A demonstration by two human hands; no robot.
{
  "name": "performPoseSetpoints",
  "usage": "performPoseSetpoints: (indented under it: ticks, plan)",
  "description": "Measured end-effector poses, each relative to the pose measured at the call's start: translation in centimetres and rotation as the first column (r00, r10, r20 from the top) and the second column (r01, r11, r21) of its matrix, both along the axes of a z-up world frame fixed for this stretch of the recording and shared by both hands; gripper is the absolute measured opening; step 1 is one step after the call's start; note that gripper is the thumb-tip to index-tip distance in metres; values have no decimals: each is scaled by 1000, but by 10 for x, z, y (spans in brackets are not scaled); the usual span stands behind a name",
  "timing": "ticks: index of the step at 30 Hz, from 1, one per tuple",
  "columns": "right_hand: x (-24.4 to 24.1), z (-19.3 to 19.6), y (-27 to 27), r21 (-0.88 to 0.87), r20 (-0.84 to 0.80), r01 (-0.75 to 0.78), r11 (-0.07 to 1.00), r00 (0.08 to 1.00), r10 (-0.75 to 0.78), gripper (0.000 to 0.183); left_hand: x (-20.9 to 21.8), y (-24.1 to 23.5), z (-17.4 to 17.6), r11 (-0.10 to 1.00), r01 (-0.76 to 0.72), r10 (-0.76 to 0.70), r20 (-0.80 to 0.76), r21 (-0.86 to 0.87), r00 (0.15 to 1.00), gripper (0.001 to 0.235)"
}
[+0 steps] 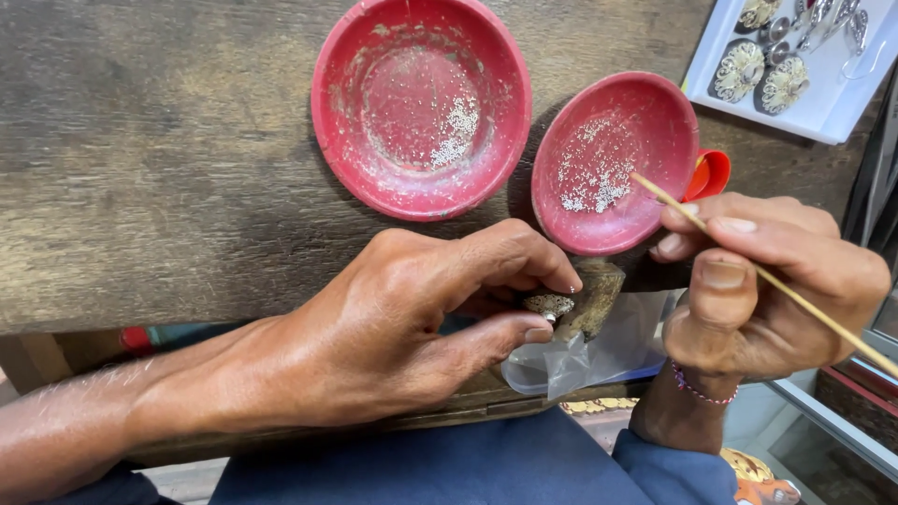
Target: The person uses a wooden stick to transfer white glitter from a red bowl onto a small dark object held in the left hand. The person repeatedly dips the stick into the bowl and applies the glitter to the object's surface.
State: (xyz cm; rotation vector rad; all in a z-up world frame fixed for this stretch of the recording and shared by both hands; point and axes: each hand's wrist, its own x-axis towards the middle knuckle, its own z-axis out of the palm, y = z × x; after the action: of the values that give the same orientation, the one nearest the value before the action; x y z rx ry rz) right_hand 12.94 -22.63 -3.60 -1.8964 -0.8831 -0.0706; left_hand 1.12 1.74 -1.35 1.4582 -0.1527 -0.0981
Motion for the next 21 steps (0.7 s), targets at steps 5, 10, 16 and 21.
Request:
performPoseSetpoints:
  ticks: [5, 10, 16, 21]
  plan:
    - [-4, -3, 2, 0, 106, 65, 998, 992, -64, 23, 1, -1, 0, 1000, 1, -1, -17, -3, 1000, 22]
    - [1, -8, 2, 41, 98, 35, 999, 994, -39, 25, 1, 0, 0, 1000, 0, 0, -17, -6, 1000, 22]
    - [-5, -10, 3, 25, 148, 77, 997, 986, -80, 23, 1, 0, 0, 1000, 7, -8, -19, -15, 1000, 21]
    - [-5, -9, 3, 29, 153, 88, 996, 984, -91, 22, 2, 0, 1, 1000, 8, -8, -21, -13, 1000, 21]
